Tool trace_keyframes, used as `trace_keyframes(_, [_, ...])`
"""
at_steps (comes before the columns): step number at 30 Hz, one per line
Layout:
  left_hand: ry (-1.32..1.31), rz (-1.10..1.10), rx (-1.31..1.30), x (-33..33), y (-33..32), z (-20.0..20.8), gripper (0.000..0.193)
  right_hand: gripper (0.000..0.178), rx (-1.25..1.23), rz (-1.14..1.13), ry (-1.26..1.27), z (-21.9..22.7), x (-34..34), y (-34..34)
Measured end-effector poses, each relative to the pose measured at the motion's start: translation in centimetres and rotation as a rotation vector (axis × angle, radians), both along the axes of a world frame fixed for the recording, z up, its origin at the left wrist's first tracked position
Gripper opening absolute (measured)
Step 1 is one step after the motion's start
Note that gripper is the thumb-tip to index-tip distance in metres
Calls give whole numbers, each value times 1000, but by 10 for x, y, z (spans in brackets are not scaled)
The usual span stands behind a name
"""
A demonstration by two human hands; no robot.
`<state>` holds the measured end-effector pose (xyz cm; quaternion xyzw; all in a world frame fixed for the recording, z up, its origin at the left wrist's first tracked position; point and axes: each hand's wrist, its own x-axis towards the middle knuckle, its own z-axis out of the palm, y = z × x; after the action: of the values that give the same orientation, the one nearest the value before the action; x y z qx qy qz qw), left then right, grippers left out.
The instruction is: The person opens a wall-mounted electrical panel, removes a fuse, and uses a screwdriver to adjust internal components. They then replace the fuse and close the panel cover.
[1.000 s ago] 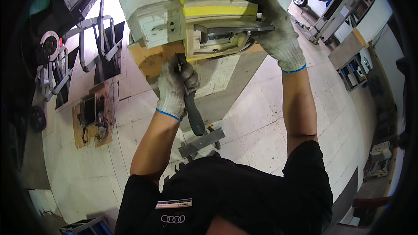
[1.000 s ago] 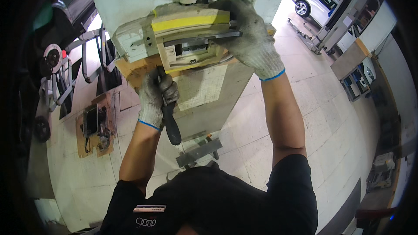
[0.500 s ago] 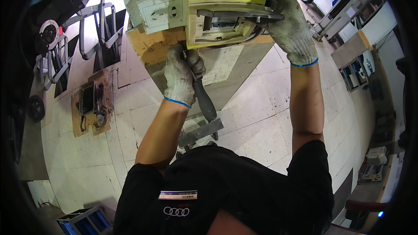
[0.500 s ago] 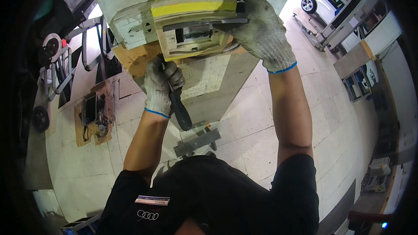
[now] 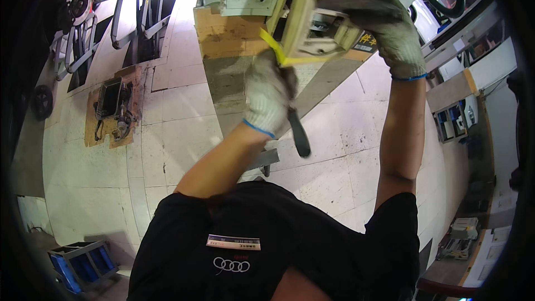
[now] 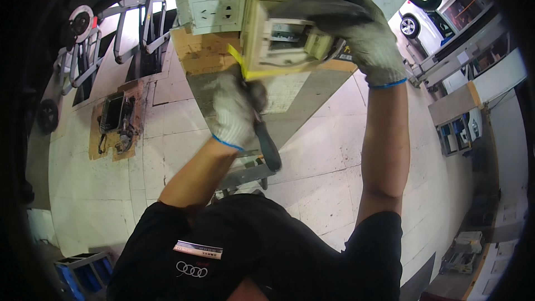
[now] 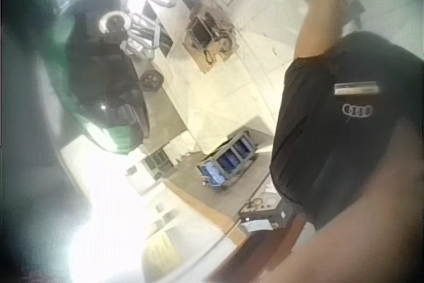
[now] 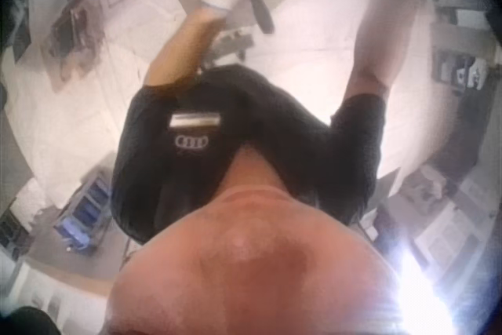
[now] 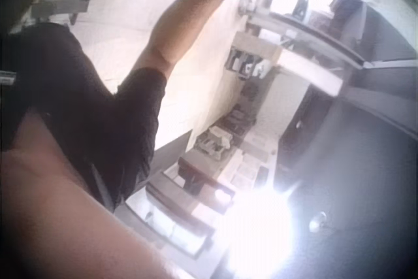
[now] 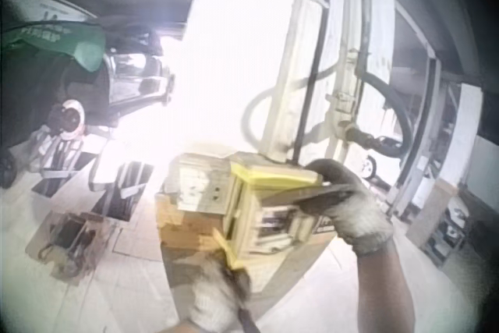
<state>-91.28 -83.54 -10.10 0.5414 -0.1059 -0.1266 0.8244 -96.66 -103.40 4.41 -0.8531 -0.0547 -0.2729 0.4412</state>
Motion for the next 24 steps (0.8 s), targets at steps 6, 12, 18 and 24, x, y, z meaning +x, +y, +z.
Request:
trace_keyframes(6, [340, -110, -460, -46, -13, 11, 32, 49, -100, -50, -36, -6, -4, -24])
trace_keyframes(12, [-405, 152, -20, -50, -14, 16, 33, 57, 571, 149, -7, -23, -1, -39])
trace_keyframes(18, [-607, 61, -83, -72, -11, 14, 38, 54, 700, 146, -90, -48, 4, -38])
trace_keyframes(24, [-340, -349, -226, -82, -1, 20, 36, 41, 899, 236, -126, -72, -5, -29])
